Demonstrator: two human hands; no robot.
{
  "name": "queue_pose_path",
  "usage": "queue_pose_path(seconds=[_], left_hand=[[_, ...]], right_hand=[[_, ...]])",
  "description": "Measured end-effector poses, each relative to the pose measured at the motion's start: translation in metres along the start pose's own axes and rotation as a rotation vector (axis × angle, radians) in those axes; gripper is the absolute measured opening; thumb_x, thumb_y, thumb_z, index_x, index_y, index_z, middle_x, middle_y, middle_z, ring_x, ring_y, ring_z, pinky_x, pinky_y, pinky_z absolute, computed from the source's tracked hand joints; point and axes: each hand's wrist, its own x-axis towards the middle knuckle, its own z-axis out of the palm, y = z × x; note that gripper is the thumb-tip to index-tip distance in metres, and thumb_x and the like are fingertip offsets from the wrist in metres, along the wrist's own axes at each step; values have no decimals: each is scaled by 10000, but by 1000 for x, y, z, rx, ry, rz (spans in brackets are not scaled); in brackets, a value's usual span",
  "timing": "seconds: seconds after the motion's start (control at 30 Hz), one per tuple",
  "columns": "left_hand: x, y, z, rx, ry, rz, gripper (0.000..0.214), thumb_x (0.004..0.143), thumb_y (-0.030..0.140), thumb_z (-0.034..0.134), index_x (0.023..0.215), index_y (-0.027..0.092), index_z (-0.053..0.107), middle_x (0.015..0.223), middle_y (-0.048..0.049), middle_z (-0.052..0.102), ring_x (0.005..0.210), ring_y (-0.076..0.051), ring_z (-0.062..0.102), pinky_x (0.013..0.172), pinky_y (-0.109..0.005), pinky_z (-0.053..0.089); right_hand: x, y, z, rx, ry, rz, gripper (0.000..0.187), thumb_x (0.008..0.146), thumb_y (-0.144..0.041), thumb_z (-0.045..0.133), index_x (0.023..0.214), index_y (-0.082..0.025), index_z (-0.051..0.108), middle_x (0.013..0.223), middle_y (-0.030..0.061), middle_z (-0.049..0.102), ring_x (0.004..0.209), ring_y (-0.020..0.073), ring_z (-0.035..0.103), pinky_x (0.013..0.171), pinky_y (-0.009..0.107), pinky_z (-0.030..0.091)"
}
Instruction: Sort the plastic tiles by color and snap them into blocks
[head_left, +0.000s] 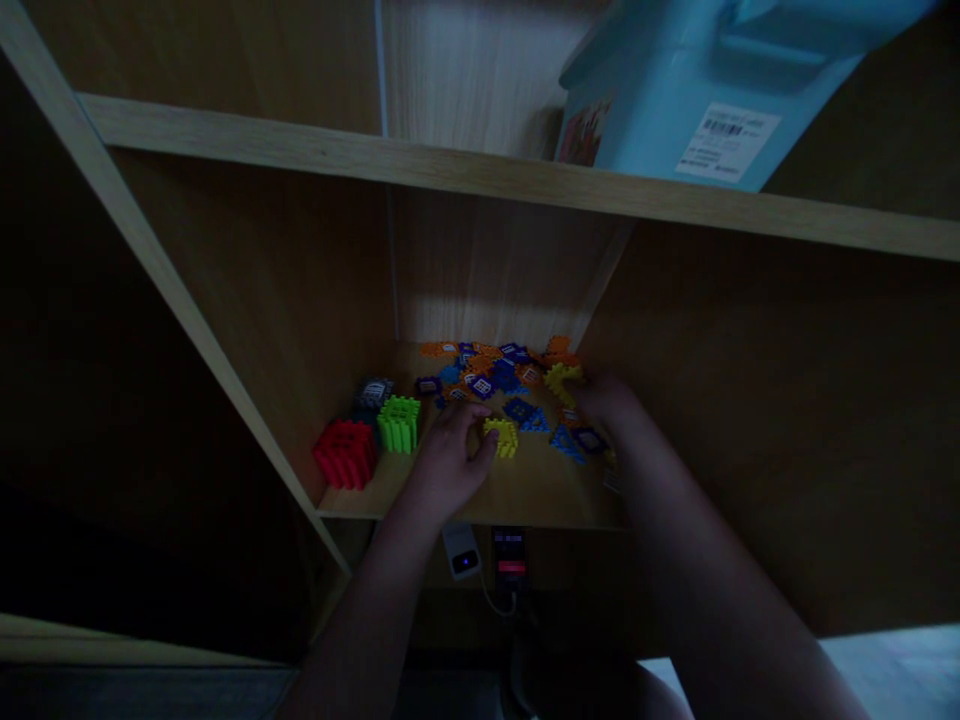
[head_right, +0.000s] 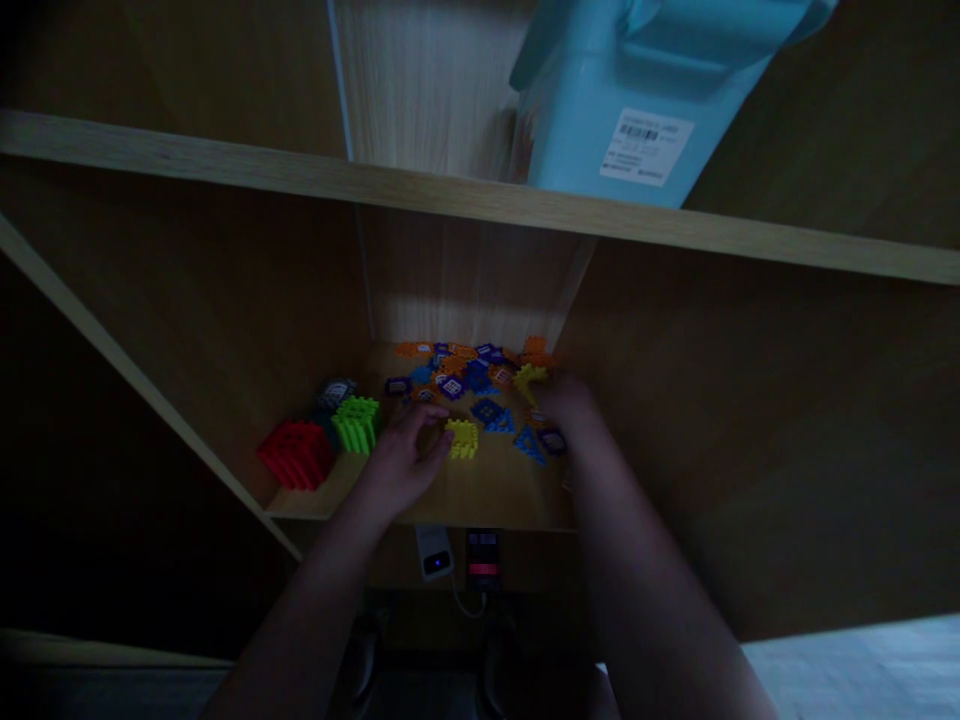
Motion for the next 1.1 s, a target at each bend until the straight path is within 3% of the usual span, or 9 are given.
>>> queue_pose_path(seconds=[0.17, 0.3, 0.43, 0.8, 1.1], left_hand=[[0, 0, 0, 15, -1, -9, 171, 1000, 183, 680, 1157, 241, 644, 1185, -75, 746, 1173, -275, 713, 1050, -466, 582], [0, -2, 0, 25, -8, -17, 173, 1004, 189, 681, 1165, 241, 645, 1182, -71, 743, 1165, -268, 715, 1047, -452, 579], [-1, -3, 1, 14, -16, -9, 187, 1008, 183, 678, 1184, 234, 642, 1181, -74, 740, 1166, -263, 715, 1048, -443, 579], [0, 3, -4, 36, -27, -25, 177, 1019, 191, 676, 1185, 245, 648, 1182, -71, 736, 1160, -264, 709, 1052, -453, 579], [0, 6, -6, 55, -30, -30, 167, 1017, 187, 671, 1173, 242, 657, 1157, -70, 729, 1134, -265, 705, 1040, -450, 577]], right_hand=[[-50, 2, 15, 95, -71, -41, 409, 1067, -474, 563, 1266, -209, 804, 1181, 125, 846, 1055, 271, 808, 842, 312, 590], [-70, 1, 29, 91, -44, -51, 492, 1060, -510, 571, 1352, -159, 753, 1333, 194, 790, 1200, 330, 764, 957, 369, 571], [-78, 3, 36, 51, 85, -33, 544, 1068, -490, 566, 1448, -118, 680, 1435, 220, 734, 1283, 353, 729, 1045, 401, 551], [-87, 11, 46, 114, 324, -128, 423, 1065, -395, 558, 1328, -147, 776, 1345, 196, 753, 1184, 319, 734, 1078, 405, 550], [-92, 4, 40, 125, 338, -103, 403, 1058, -336, 528, 1316, -160, 783, 1292, 179, 768, 1094, 307, 743, 998, 398, 564]])
